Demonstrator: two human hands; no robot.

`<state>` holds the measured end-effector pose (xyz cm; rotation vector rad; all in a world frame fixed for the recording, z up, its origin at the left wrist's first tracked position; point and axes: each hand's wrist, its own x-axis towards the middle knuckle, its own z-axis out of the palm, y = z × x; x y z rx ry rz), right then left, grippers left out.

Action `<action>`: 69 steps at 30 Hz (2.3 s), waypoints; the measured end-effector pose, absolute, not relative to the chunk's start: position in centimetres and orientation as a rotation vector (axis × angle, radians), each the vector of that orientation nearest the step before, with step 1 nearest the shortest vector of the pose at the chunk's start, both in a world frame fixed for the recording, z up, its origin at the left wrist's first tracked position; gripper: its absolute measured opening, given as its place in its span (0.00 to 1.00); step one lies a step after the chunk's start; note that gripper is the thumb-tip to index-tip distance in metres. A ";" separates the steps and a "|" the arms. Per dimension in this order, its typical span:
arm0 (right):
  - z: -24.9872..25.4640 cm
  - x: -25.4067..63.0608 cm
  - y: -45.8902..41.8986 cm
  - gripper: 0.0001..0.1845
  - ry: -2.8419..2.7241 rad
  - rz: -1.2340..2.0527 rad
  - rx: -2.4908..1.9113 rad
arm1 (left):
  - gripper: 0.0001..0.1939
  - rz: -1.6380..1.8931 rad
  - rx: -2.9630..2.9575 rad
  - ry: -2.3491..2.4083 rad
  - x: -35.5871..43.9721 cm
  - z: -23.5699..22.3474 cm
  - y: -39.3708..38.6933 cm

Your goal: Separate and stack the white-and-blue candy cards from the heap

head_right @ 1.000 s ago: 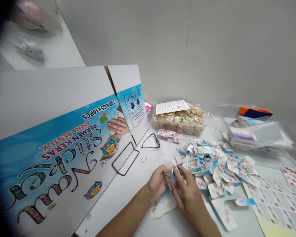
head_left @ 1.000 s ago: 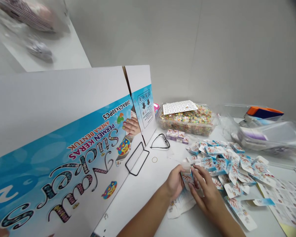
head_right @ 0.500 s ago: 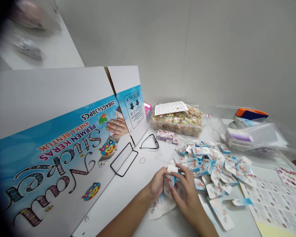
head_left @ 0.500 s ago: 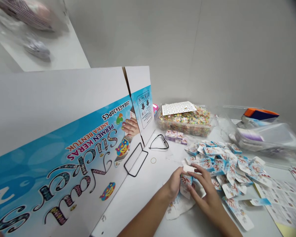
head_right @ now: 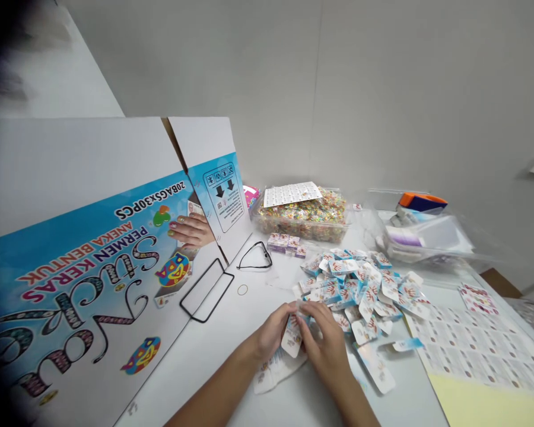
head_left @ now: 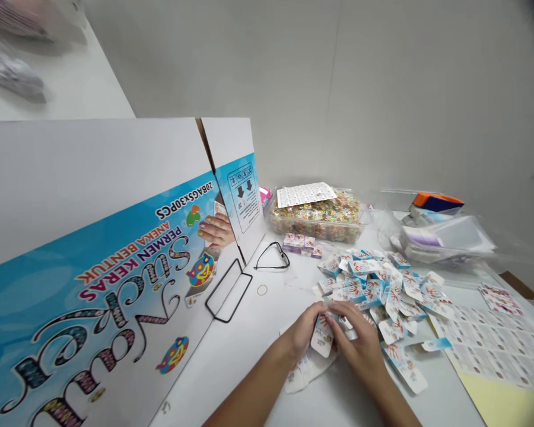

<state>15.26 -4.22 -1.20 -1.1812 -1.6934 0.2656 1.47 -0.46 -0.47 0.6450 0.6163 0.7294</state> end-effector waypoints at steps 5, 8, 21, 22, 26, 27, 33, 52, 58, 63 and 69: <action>-1.1 15.3 -4.4 0.19 -1.696 0.135 -1.162 | 0.26 0.694 0.696 0.495 1.3 0.5 -0.5; -0.5 15.5 -4.4 0.13 -1.805 0.123 -1.046 | 0.28 0.747 0.714 0.557 1.3 0.3 -0.5; -1.2 14.9 -4.1 0.17 -1.194 1.022 -1.203 | 0.28 0.793 1.053 0.786 1.7 0.3 -0.8; -1.2 14.8 -4.0 0.17 -1.149 1.068 -1.182 | 0.26 0.803 1.068 0.791 1.7 0.3 -0.8; -1.0 14.6 -3.8 0.17 -1.111 1.051 -1.138 | 0.23 0.841 1.076 0.770 1.6 -0.2 -0.8; -1.1 14.6 -3.7 0.17 -1.121 1.022 -1.136 | 0.23 0.844 1.073 0.764 1.6 -0.3 -0.8; -1.4 14.9 -3.7 0.14 -1.264 0.854 -1.136 | 0.20 0.863 1.110 0.790 1.5 -0.1 -0.6; -0.4 15.3 -4.4 0.11 -1.439 0.498 -1.247 | 0.18 0.790 0.948 0.641 0.7 0.9 -0.1; 0.6 18.9 -3.6 0.22 -1.092 -0.071 -1.380 | 0.22 1.261 1.084 1.009 0.4 0.9 0.7; 0.6 15.2 -5.3 0.12 -2.140 0.402 -1.136 | 0.18 1.419 0.932 1.089 -0.7 0.8 1.8; -0.5 11.1 -7.0 0.29 -2.585 0.548 -1.115 | 0.14 1.474 0.800 1.059 -1.6 0.4 2.8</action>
